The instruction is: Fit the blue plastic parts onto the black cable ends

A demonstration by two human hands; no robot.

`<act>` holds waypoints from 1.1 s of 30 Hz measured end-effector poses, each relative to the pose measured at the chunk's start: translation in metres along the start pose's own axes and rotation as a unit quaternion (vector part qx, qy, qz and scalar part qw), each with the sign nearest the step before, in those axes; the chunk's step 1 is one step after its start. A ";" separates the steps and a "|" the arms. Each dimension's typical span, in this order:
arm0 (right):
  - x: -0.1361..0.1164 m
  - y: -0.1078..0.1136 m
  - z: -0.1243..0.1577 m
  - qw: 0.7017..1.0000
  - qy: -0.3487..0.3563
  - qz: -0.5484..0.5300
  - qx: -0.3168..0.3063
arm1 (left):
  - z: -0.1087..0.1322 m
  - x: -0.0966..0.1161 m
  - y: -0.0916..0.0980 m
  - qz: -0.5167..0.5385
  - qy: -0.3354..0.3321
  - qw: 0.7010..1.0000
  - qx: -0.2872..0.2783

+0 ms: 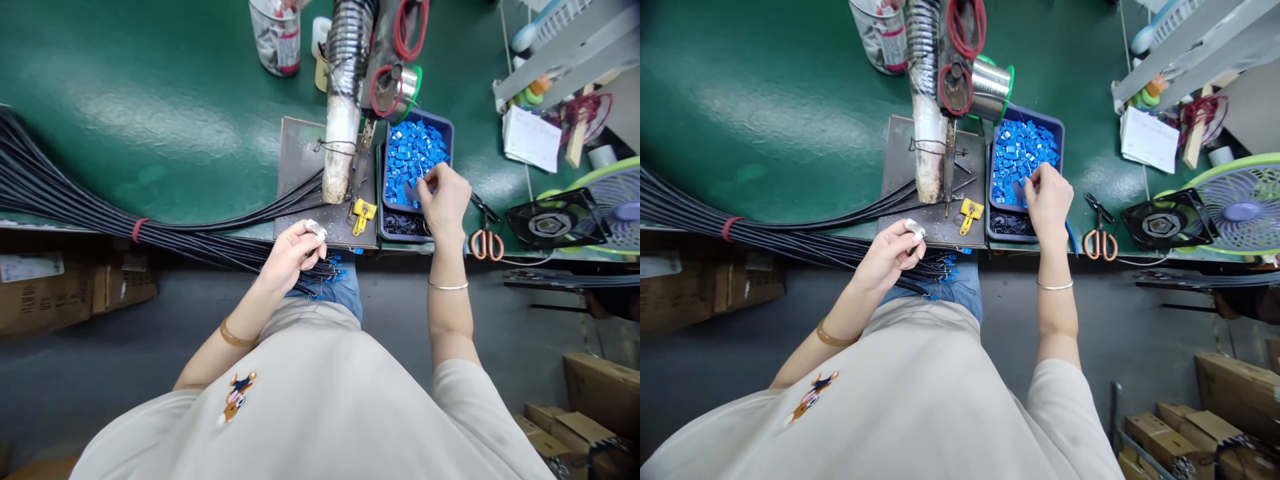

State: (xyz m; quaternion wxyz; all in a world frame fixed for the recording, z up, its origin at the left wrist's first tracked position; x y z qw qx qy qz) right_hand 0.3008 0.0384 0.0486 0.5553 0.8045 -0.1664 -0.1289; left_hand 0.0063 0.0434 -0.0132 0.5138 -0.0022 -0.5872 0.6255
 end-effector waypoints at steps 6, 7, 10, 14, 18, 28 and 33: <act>0.001 -0.019 -0.011 0.998 0.012 -0.052 -0.029 | 0.002 -0.002 -0.005 -0.022 -0.021 0.999 0.008; 0.002 -0.021 -0.012 0.998 0.017 -0.060 -0.029 | 0.001 -0.002 -0.006 -0.026 -0.023 0.999 0.006; 0.004 -0.025 -0.015 0.996 0.022 -0.077 -0.033 | -0.002 -0.002 -0.007 -0.035 -0.028 0.999 -0.001; 0.001 -0.006 -0.008 0.997 0.017 -0.070 0.002 | -0.004 -0.003 -0.010 -0.039 -0.034 0.999 -0.015; -0.014 0.039 0.023 0.974 -0.006 -0.216 0.068 | -0.005 -0.004 -0.014 -0.044 -0.046 0.998 -0.020; -0.095 0.057 0.113 0.941 0.062 -0.315 0.112 | -0.012 -0.002 -0.023 -0.107 -0.086 0.991 -0.007; -0.109 0.043 0.125 0.922 0.111 -0.339 0.150 | -0.014 -0.002 -0.028 -0.116 -0.083 0.989 -0.021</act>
Point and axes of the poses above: each hand's wrist, its own z-axis away from the middle knuckle, its own y-axis out of the back of the hand, x = y × z, the point moved 5 cm from there along -z, towards the middle knuckle, and after that the axes turned 14 degrees about z, right-handed, at the moved point
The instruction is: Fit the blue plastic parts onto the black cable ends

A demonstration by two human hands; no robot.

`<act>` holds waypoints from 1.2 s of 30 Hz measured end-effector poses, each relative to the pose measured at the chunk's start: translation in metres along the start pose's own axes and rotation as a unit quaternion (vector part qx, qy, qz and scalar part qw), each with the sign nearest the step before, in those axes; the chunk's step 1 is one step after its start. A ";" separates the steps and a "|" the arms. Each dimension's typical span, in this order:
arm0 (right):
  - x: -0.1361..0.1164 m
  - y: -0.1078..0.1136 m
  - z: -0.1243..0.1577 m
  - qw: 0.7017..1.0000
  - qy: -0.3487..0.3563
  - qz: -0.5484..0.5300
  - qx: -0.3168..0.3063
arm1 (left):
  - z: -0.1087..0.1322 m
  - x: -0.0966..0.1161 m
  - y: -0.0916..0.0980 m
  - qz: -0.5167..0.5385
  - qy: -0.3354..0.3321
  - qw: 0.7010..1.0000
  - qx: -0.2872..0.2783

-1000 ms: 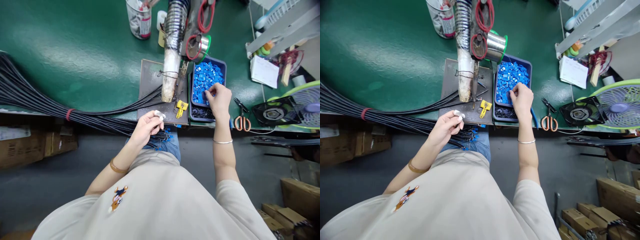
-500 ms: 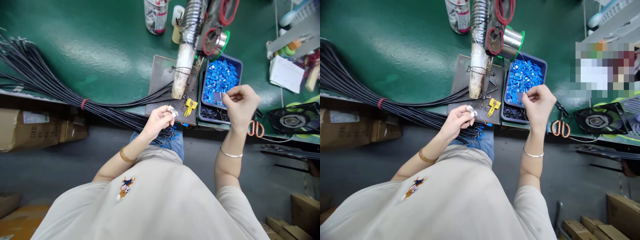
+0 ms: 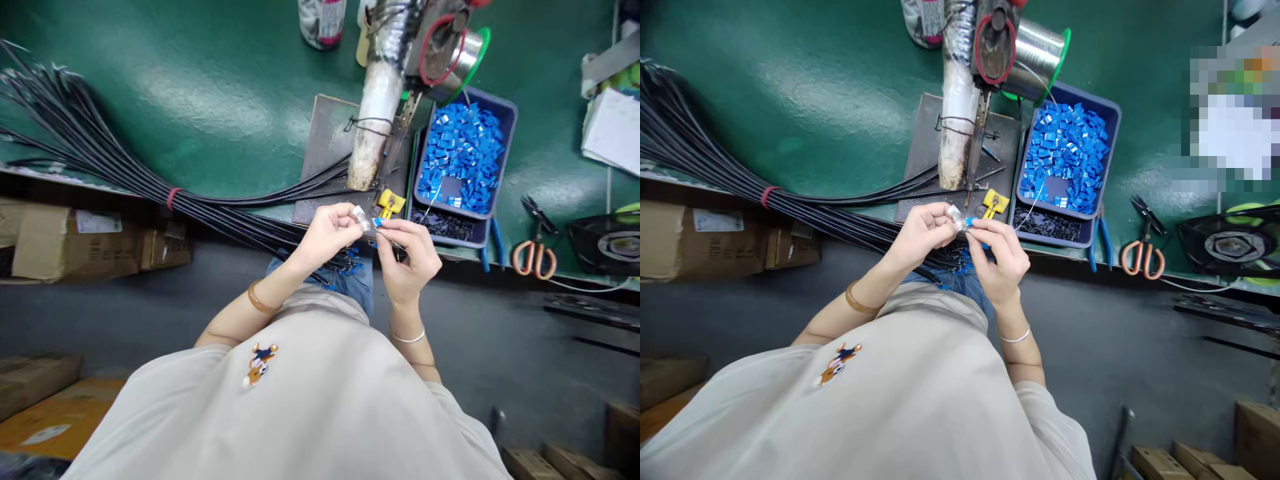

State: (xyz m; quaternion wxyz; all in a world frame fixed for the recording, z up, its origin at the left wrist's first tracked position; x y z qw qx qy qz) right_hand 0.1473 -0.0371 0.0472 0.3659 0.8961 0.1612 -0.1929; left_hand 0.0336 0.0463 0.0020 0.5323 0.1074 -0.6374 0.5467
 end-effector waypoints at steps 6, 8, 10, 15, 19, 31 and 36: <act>0.015 -0.009 0.003 0.977 -0.139 -0.145 -0.064 | 0.000 -0.002 0.000 -0.032 0.033 0.998 -0.036; 0.019 -0.011 0.004 0.966 -0.170 -0.176 -0.080 | 0.000 -0.003 0.000 -0.034 0.041 0.998 -0.045; 0.021 -0.009 0.005 0.969 -0.172 -0.164 -0.062 | 0.000 -0.003 0.001 -0.023 0.041 0.998 -0.047; 0.007 -0.001 0.004 0.996 -0.049 -0.072 0.010 | -0.001 -0.002 0.000 0.011 0.029 0.999 -0.043; 0.005 -0.004 0.006 0.998 -0.019 -0.057 0.003 | -0.002 -0.001 0.001 0.020 0.024 0.999 -0.033; 0.013 -0.012 0.002 0.999 -0.018 -0.035 -0.016 | -0.008 0.002 0.002 -0.007 0.026 1.000 -0.016; 0.011 -0.013 -0.001 0.999 0.035 -0.003 -0.006 | -0.009 0.004 0.000 -0.002 0.015 1.000 -0.010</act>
Point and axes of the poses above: each hand's wrist, its own z-axis away from the middle knuckle, its own y-axis out of the back of the hand, x = y × z, the point moved 5 cm from there along -z, towards the middle knuckle, and after that the axes turned 14 degrees about z, right-handed, at the moved point
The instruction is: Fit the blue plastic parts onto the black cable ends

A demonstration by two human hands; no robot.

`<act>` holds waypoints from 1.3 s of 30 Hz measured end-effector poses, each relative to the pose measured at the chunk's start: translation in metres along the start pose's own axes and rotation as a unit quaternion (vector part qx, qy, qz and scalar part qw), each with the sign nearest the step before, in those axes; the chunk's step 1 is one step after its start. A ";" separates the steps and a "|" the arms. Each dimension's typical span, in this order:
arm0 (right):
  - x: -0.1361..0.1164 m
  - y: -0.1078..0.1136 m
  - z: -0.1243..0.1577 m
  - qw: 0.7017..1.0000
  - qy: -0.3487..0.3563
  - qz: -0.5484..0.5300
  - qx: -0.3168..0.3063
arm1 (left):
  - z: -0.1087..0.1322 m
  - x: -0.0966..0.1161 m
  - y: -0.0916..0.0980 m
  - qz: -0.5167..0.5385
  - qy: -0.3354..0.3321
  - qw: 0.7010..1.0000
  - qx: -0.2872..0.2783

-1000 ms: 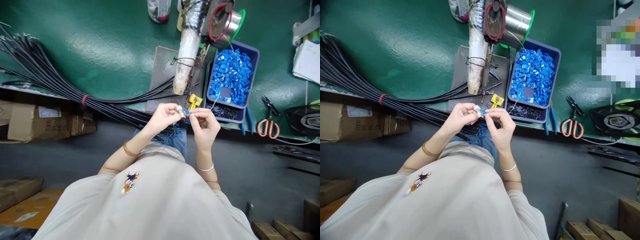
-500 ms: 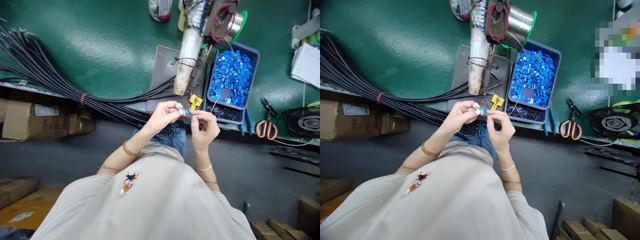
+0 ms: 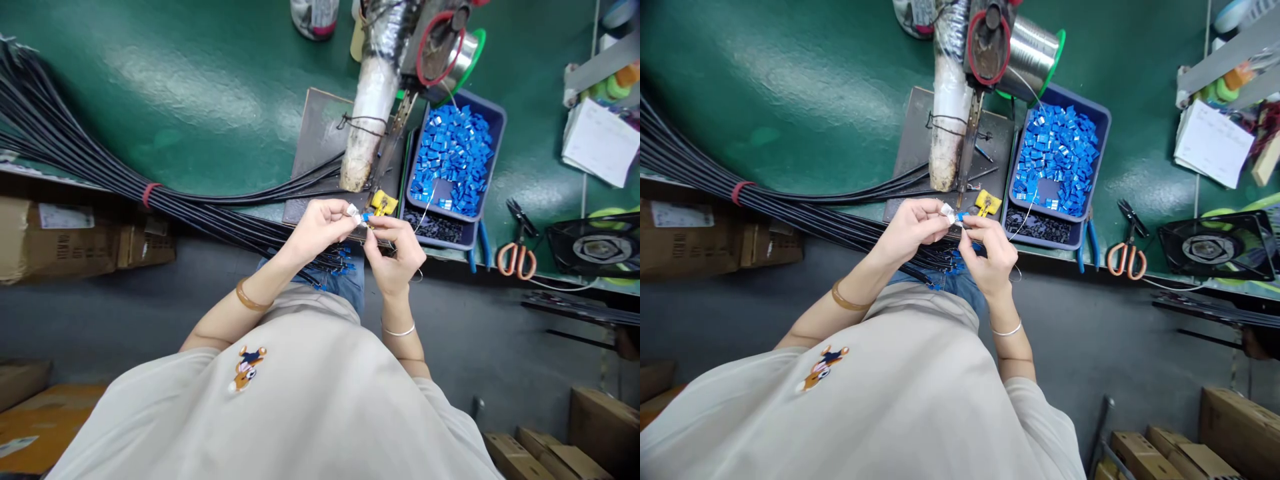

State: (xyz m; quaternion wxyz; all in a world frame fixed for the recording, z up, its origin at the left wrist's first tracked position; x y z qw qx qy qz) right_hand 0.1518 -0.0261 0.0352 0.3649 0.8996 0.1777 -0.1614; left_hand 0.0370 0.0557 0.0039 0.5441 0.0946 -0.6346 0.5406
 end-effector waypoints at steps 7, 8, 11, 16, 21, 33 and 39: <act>0.002 -0.002 -0.002 1.000 0.012 0.019 0.002 | -0.004 0.000 -0.001 0.008 -0.012 1.000 0.017; 0.002 -0.002 -0.003 1.000 0.008 0.022 0.003 | -0.005 0.000 -0.002 0.010 -0.016 1.000 0.021; 0.002 -0.003 -0.007 1.000 -0.007 0.025 0.000 | -0.007 0.001 -0.002 0.019 -0.022 0.999 0.033; 0.000 -0.003 -0.013 0.999 -0.018 0.034 -0.013 | -0.006 0.003 -0.001 0.023 -0.025 0.998 0.044; -0.003 -0.001 -0.015 0.999 -0.017 0.034 -0.014 | -0.004 0.006 -0.002 0.026 -0.027 0.998 0.043; -0.003 -0.002 -0.011 0.999 -0.004 0.032 -0.020 | -0.004 0.001 0.000 0.027 -0.011 0.999 0.025; -0.007 0.000 -0.006 0.999 0.002 0.044 -0.006 | -0.001 0.000 0.000 0.006 -0.009 1.000 0.011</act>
Point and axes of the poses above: each hand's wrist, its own z-axis away from the middle knuckle, its own y-axis out of the back of the hand, x = y × z, the point moved 5 cm from there along -z, towards the middle knuckle, and after that the axes turned 14 degrees about z, right-handed, at the moved point
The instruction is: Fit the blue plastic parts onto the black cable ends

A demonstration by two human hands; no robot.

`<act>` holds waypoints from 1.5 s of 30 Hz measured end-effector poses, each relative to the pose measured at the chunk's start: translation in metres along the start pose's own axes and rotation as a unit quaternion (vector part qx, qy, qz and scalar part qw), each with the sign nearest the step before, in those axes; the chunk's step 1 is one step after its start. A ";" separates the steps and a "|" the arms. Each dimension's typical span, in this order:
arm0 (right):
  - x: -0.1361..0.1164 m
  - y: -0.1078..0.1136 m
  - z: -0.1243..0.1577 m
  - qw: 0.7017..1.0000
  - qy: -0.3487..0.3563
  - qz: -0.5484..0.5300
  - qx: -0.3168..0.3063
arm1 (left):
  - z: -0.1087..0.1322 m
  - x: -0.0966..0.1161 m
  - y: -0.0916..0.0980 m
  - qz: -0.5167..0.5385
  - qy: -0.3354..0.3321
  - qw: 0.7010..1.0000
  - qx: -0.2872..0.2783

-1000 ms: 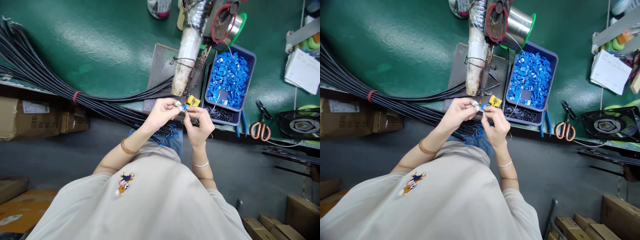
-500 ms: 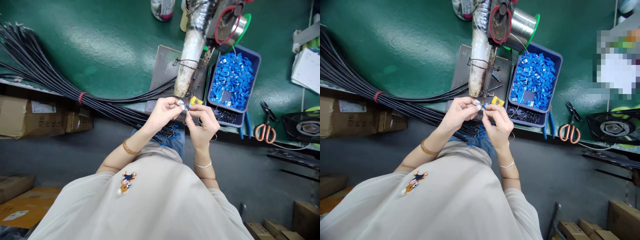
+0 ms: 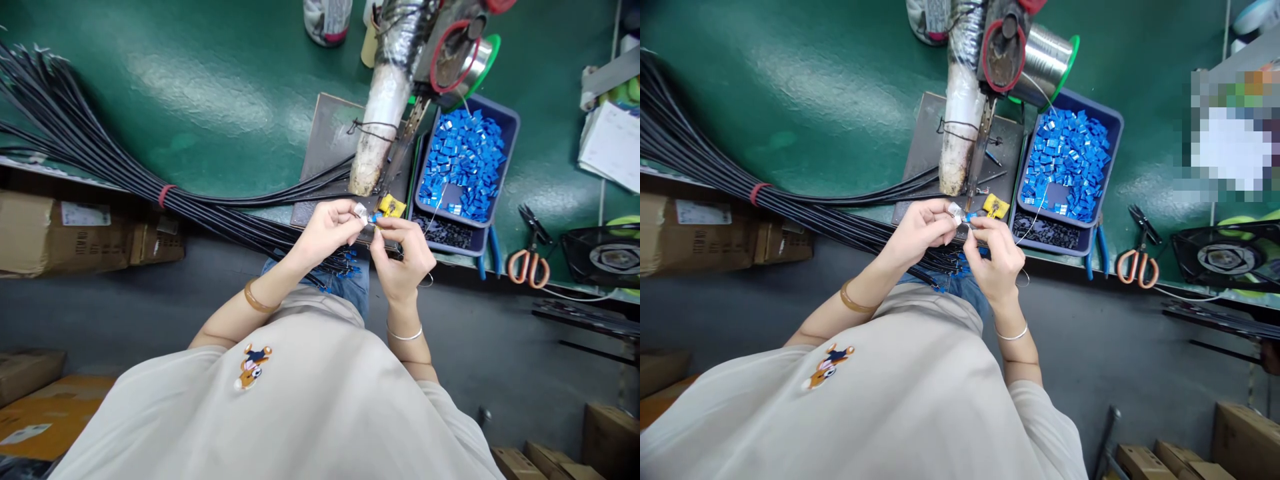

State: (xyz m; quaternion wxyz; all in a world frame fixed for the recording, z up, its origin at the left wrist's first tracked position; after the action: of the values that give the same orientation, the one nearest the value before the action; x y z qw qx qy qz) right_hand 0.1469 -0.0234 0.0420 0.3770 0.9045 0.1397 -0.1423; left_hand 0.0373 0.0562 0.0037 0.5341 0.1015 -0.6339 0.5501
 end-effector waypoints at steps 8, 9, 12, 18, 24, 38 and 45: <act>0.008 0.002 0.006 0.985 -0.138 -0.089 -0.052 | 0.005 -0.007 0.002 -0.027 0.001 0.999 -0.020; 0.010 0.003 0.006 0.980 -0.163 -0.104 -0.055 | 0.006 -0.007 0.002 -0.032 -0.003 0.999 -0.024; 0.015 0.008 0.005 0.964 -0.215 -0.143 -0.063 | 0.008 -0.007 0.001 -0.050 -0.015 0.998 -0.034; 0.011 0.012 0.001 0.984 -0.137 -0.074 -0.087 | 0.010 -0.006 0.000 -0.071 -0.015 0.997 -0.034; 0.005 0.009 0.001 0.995 -0.036 -0.008 -0.098 | 0.010 -0.004 0.000 -0.069 -0.011 0.997 -0.035; 0.006 0.008 0.002 0.995 0.011 0.022 -0.094 | 0.010 -0.006 0.001 -0.052 0.002 0.998 -0.046; 0.006 0.008 0.003 0.996 0.005 0.017 -0.083 | 0.010 -0.008 0.002 -0.038 0.011 0.998 -0.045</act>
State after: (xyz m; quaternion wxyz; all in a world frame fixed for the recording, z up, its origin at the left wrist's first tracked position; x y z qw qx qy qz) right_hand 0.1550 -0.0301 0.0425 0.4523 0.8731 0.1372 -0.1193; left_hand 0.0332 0.0449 -0.0020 0.5654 0.0949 -0.6476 0.5018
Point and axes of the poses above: each hand's wrist, its own z-axis away from the middle knuckle, its own y-axis out of the back of the hand, x = y × z, the point moved 5 cm from there along -z, towards the middle knuckle, and after that the axes turned 14 degrees about z, right-handed, at the moved point
